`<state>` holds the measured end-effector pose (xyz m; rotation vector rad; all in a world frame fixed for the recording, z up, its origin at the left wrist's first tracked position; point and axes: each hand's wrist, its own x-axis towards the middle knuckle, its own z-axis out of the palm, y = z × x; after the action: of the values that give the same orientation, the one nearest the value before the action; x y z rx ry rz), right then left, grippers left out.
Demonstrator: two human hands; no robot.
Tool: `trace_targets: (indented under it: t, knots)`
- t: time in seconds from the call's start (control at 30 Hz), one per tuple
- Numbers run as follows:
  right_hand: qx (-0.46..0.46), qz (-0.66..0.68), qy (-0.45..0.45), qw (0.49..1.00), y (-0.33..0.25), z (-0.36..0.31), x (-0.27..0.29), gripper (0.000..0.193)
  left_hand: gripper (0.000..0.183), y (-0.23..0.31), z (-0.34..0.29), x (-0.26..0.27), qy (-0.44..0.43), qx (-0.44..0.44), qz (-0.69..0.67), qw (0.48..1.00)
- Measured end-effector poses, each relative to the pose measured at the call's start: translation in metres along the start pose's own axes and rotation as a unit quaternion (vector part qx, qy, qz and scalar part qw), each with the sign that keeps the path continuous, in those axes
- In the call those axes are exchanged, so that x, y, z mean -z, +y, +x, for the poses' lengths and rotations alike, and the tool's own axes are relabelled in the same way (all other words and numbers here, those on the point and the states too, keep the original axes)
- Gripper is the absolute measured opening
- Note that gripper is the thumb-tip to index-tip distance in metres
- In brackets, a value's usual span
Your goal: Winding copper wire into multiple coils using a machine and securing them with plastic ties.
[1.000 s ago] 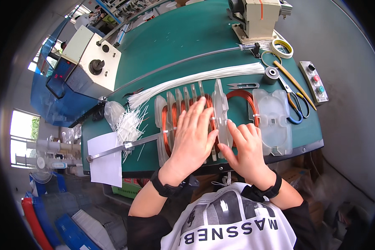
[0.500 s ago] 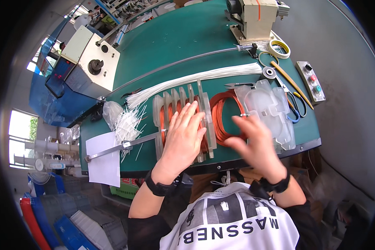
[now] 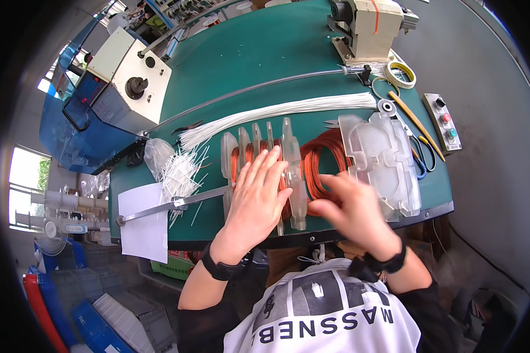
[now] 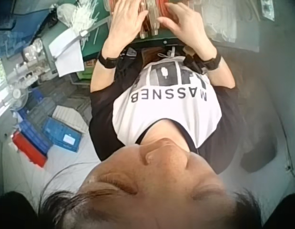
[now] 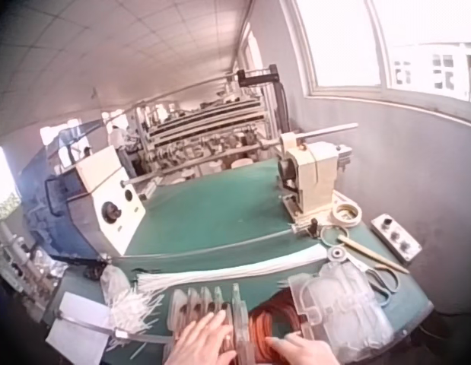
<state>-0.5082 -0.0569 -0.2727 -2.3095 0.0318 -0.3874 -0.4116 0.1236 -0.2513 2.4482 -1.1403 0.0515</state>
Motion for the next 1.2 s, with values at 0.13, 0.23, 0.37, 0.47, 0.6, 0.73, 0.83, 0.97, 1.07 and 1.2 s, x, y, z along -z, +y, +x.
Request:
trace_targets:
  t: [0.13,0.23,0.37,0.47,0.6,0.73,0.83,0.97,1.07,1.2]
  knots:
    - [-0.038,0.031,0.040,0.998,-0.004,0.011,-0.026,0.039,0.024,-0.007,-0.009,-0.002,0.031,0.022,0.043,0.998]
    - [-0.140,0.147,0.079,0.976,0.033,-0.007,0.026,0.028,0.020,-0.006,-0.013,0.000,0.020,0.030,0.076,0.996]
    - [-0.072,0.029,0.102,0.992,0.054,-0.014,0.058,0.023,0.021,-0.003,-0.015,0.004,0.001,0.028,0.074,0.997]
    - [0.040,-0.043,0.028,0.998,-0.009,0.003,0.003,0.036,0.022,-0.009,-0.010,0.004,0.005,0.018,0.022,1.000]
    - [0.016,-0.044,0.037,0.998,-0.014,0.021,-0.049,0.040,0.022,-0.014,-0.017,-0.004,0.044,0.053,0.047,0.996]
    - [-0.084,0.094,0.099,0.987,0.000,-0.001,0.018,0.030,0.015,-0.016,-0.022,0.004,0.032,0.069,0.091,0.993]
    - [-0.150,0.112,0.115,0.975,0.070,-0.013,0.082,0.034,0.015,-0.017,-0.020,0.004,0.041,0.068,0.093,0.992]
    - [0.020,-0.073,0.081,0.994,-0.009,0.008,0.018,0.030,0.016,-0.023,-0.021,0.007,0.050,0.084,0.081,0.992]
    - [0.107,0.049,-0.013,0.993,-0.034,0.010,-0.067,0.064,0.014,-0.015,-0.009,-0.006,0.076,0.062,0.093,0.991]
    - [0.057,0.107,-0.012,0.993,-0.034,0.007,-0.085,0.067,0.015,-0.016,-0.013,-0.001,0.068,0.068,0.101,0.990]
